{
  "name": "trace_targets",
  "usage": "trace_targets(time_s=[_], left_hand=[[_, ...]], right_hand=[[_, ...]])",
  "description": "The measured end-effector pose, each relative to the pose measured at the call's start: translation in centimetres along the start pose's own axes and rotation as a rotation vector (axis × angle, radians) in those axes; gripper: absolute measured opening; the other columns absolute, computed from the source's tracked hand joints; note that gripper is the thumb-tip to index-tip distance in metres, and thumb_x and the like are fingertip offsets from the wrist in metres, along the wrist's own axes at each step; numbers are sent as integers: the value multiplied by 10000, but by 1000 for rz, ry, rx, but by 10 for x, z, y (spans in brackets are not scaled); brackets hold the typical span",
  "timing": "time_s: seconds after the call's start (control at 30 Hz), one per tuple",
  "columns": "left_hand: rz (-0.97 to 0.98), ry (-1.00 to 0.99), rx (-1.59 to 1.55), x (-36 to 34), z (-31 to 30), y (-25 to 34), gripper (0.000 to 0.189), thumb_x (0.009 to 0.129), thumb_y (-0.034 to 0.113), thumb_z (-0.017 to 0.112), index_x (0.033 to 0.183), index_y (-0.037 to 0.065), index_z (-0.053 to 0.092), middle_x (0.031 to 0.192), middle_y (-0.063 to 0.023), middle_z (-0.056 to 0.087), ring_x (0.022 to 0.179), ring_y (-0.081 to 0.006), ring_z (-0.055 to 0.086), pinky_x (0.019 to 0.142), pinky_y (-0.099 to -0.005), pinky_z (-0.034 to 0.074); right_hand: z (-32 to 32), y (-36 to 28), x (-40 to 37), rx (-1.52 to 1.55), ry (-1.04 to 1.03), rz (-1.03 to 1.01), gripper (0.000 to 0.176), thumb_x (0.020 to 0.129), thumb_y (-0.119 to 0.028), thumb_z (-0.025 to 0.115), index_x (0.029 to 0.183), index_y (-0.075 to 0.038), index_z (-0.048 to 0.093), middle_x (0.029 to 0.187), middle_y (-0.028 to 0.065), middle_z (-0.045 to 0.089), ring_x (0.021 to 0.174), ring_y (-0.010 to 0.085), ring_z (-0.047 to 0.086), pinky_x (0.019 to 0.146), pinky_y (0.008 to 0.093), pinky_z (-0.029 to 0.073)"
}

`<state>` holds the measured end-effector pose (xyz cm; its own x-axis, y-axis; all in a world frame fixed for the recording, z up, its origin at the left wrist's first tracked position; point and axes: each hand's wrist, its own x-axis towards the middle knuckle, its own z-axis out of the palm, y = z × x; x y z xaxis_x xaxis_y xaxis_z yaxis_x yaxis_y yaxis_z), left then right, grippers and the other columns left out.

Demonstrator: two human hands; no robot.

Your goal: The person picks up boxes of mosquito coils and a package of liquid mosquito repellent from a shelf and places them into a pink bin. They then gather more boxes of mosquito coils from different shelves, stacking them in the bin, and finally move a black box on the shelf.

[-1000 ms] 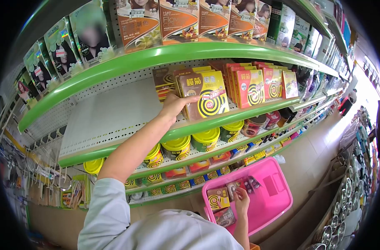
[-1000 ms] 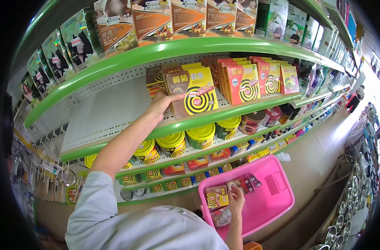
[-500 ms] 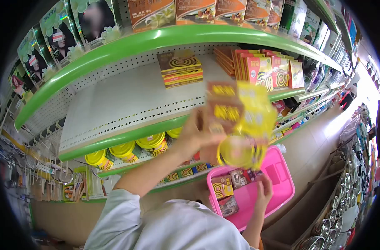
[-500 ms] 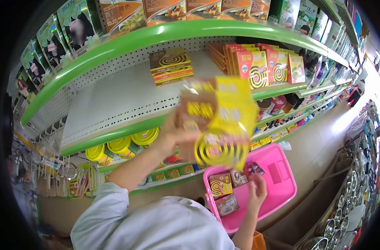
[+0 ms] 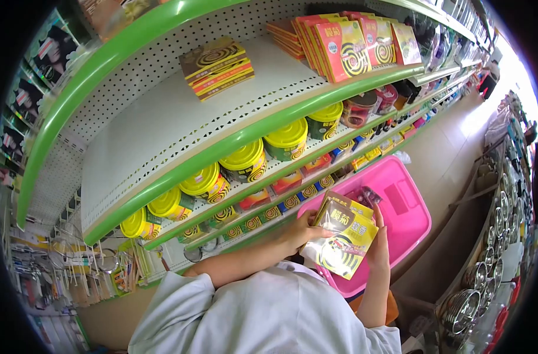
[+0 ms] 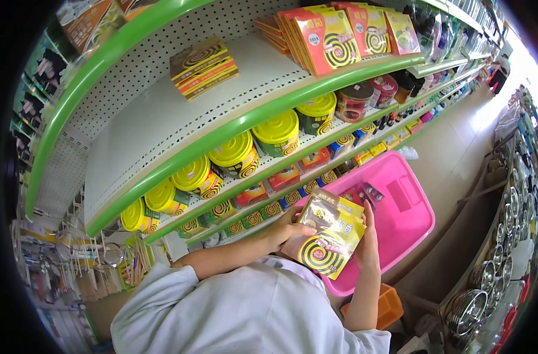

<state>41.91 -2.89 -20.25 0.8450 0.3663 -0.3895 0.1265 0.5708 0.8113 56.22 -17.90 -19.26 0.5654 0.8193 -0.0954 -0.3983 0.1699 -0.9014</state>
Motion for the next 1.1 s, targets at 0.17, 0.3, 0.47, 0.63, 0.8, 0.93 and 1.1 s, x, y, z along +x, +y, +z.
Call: trace_targets(time_s=[0.17,0.3,0.47,0.63,0.8,0.93,1.1], left_hand=[[-112,14,-49,9,0,-13,597,664,125,650,1185,-22,399,1019,-140,556,906,-205,566,816,-313,441],[-179,-41,-138,6,3,-2,517,704,131,615,1174,12,434,1053,-123,550,931,-192,559,825,-296,440],[-31,2,18,20,-13,-33,466,683,146,672,1092,14,493,936,-76,566,869,-165,552,802,-294,436],[-68,-86,-67,10,-5,-21,485,734,144,627,1156,-1,437,1031,-92,540,922,-170,545,799,-281,453],[-94,-124,21,9,3,-13,613,733,159,641,1234,0,324,1131,-117,468,1042,-180,478,874,-283,402],[-130,-186,81,16,1,-23,742,721,172,670,1290,3,226,1177,-137,425,1118,-199,419,922,-300,361],[-220,-216,96,17,0,-35,750,773,212,628,1332,76,146,1257,-114,341,1162,-202,365,911,-342,375]], right_hand=[[-17,19,-9,169,56,97,768,790,-298,559,1377,-93,108,1321,158,295,1188,270,369,953,359,345],[-20,38,-10,126,133,88,764,780,-263,564,1376,-97,115,1306,157,323,1174,271,387,946,368,353],[-4,38,-10,185,164,167,817,736,-64,613,1377,-118,108,1271,158,364,1130,271,428,916,376,388],[-2,35,-5,187,237,203,940,640,130,629,1374,-158,118,1206,155,421,1026,263,512,820,361,464],[-13,34,-4,277,232,252,961,652,128,626,1381,-174,78,1165,161,458,983,255,540,791,363,483],[-27,48,-10,268,246,305,968,670,90,636,1379,-165,27,1145,154,472,977,243,543,769,371,497],[-59,66,-28,415,376,398,622,689,-21,644,1214,-20,311,1007,150,549,847,232,598,713,367,526]])
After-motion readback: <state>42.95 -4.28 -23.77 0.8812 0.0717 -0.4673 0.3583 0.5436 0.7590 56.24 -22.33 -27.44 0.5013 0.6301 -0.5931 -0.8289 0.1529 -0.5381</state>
